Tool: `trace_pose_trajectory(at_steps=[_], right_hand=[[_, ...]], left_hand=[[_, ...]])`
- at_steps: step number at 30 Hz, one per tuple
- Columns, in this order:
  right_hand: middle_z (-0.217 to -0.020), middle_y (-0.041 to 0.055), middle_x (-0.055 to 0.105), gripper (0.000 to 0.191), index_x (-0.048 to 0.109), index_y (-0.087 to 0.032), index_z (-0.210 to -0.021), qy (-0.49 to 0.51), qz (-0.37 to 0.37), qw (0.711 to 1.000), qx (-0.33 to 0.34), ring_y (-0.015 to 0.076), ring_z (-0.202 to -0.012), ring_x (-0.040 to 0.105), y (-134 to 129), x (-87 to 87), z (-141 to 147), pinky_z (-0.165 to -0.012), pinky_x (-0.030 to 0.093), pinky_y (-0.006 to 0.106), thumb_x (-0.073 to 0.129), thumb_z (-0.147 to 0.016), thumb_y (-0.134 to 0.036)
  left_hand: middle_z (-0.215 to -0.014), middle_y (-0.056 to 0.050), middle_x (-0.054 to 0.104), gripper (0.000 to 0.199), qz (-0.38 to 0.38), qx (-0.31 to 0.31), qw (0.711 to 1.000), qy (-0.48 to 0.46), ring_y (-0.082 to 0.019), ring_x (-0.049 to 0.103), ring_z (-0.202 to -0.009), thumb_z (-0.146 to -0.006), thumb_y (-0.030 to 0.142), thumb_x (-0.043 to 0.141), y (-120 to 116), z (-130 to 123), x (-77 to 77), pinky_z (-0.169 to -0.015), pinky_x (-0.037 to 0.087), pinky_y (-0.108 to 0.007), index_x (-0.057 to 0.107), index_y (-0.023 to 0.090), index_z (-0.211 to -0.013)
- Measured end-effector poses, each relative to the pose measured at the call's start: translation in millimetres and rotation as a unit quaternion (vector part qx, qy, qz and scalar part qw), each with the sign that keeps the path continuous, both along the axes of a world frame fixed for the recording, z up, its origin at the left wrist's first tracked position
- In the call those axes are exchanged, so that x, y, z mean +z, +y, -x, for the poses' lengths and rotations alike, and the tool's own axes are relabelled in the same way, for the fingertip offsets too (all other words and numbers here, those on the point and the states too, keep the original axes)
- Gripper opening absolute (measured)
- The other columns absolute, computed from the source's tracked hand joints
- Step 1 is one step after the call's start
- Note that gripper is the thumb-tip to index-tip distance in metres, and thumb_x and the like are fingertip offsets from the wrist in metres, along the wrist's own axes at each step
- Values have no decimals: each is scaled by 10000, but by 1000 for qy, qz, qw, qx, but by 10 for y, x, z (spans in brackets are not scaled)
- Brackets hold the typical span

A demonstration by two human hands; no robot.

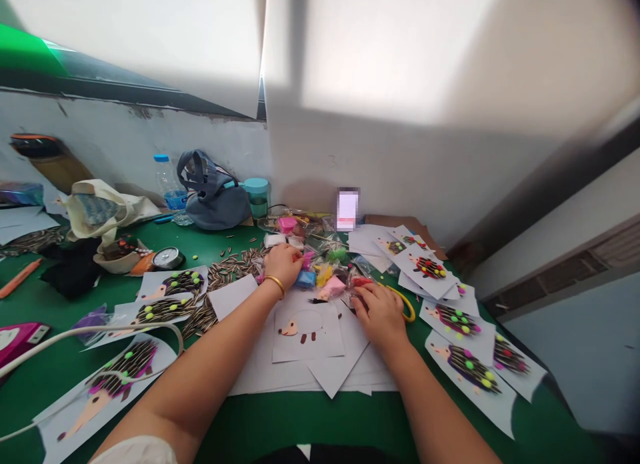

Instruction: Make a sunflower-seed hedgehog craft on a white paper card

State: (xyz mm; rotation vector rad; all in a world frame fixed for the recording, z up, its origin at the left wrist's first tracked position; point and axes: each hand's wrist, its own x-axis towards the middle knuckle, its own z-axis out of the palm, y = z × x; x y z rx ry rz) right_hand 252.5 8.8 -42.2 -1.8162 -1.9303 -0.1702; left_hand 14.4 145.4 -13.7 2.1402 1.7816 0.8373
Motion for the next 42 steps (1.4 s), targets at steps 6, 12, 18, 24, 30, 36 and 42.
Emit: trace_pose_trajectory(at_steps=[6, 12, 18, 24, 30, 36, 42], right_hand=[[-1188, 77, 656, 286, 683, -223, -1139, 20, -28, 999, 1, 279, -1126, 527, -7, -15, -31, -982, 295, 436, 529, -936, -354], [-1202, 99, 638, 318, 644, -212, -1206, 67, -73, 993, 62, 272, -1125, 539, -126, 160, 96, -1022, 327, 453, 482, -954, -317], [-1210, 123, 633, 450, 524, -200, -1327, 147, -50, 961, 229, 283, -1122, 564, -364, 243, 540, -976, 427, 458, 533, -935, -422], [-1127, 98, 676, 391, 521, -218, -1284, 219, 21, 943, 249, 227, -957, 646, -472, 144, 731, -848, 532, 377, 580, -924, -357], [-1009, 77, 681, 382, 551, -221, -1210, 195, -15, 949, 249, 229, -888, 638, -460, 140, 683, -814, 533, 391, 590, -832, -182], [-1147, 106, 618, 542, 464, -234, -1321, 172, -40, 948, 266, 269, -1041, 591, -464, 92, 682, -893, 513, 451, 653, -814, -231], [-1071, 92, 639, 313, 546, -228, -1168, 171, -34, 949, 264, 252, -979, 604, -434, 48, 677, -856, 515, 431, 646, -874, -268]], left_hand=[[-819, -40, 639, 154, -15, -10, 991, -130, -192, 595, -786, -892, 332, 550, -128, 90, 79, -747, 451, -323, 594, 185, -886], [-933, -50, 680, 403, 17, -64, 958, -279, -165, 658, -817, -919, 425, 519, -671, 94, 76, -720, 525, -291, 468, 181, -1235], [-987, -55, 671, 403, 204, -108, 835, -499, -196, 666, -865, -824, 510, 655, -1427, 28, -37, -779, 545, -345, 557, 195, -1057], [-987, -62, 667, 340, 161, -159, 900, -373, -226, 631, -923, -823, 472, 665, -1698, 176, -64, -842, 514, -356, 613, 200, -1020], [-886, -61, 685, 314, 157, -140, 921, -327, -199, 622, -806, -914, 451, 512, -1660, 320, -13, -761, 518, -326, 684, 200, -990], [-815, -52, 702, 300, 244, -151, 875, -389, -185, 634, -745, -856, 447, 596, -1638, 301, -27, -738, 520, -319, 689, 177, -947], [-764, -40, 677, 277, 232, -146, 887, -371, -180, 620, -730, -808, 445, 658, -1661, 291, -73, -695, 501, -293, 630, 172, -766]])
